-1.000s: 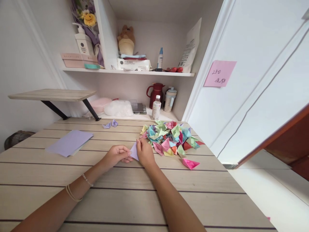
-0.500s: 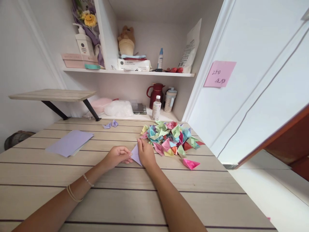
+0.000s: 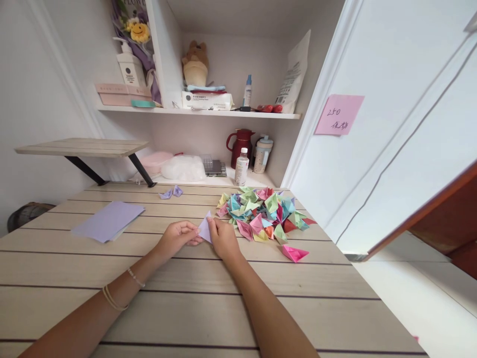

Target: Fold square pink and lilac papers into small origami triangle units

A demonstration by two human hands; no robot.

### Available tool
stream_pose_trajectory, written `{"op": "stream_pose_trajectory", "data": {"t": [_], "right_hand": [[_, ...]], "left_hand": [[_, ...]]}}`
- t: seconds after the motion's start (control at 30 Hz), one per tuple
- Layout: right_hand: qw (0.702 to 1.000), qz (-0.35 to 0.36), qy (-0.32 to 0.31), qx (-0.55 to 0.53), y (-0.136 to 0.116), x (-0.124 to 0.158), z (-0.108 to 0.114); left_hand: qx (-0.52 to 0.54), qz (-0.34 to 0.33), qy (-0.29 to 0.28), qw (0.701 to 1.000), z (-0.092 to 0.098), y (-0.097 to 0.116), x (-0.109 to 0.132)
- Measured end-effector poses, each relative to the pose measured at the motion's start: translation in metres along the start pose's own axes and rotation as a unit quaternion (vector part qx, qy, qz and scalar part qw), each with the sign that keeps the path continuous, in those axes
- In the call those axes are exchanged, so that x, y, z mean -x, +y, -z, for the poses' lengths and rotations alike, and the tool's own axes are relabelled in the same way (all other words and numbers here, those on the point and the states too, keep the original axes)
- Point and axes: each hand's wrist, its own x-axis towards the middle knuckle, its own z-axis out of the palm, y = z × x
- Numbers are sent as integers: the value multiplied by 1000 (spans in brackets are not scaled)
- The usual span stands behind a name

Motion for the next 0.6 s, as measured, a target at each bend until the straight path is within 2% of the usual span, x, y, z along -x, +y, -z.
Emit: {"op": "stream_pose_trajectory", "data": {"t": [0.13,0.27,0.37,0.47,0.53,0.6], "right_hand": [[998,29,9,57,-4,-2,-1],[999,32,16,35,-6,-2,1],[996,-25,15,-90,-5,-2,2],[959,-112,-26,-258,-3,-4,2],[937,-137,-50,-317,-2,-5,2],[928,-139,-59,-340,-1,-7,1]], "left_hand": [[9,0,2,1000,0,0,0],[24,2,-3,1000,-1,1,1],[49,1,12,999,0,1,0],[77,0,26,997,5,-1,-4],[90,1,30,995,9,-3,-7],[95,2,30,995,12,-5,-8]]}}
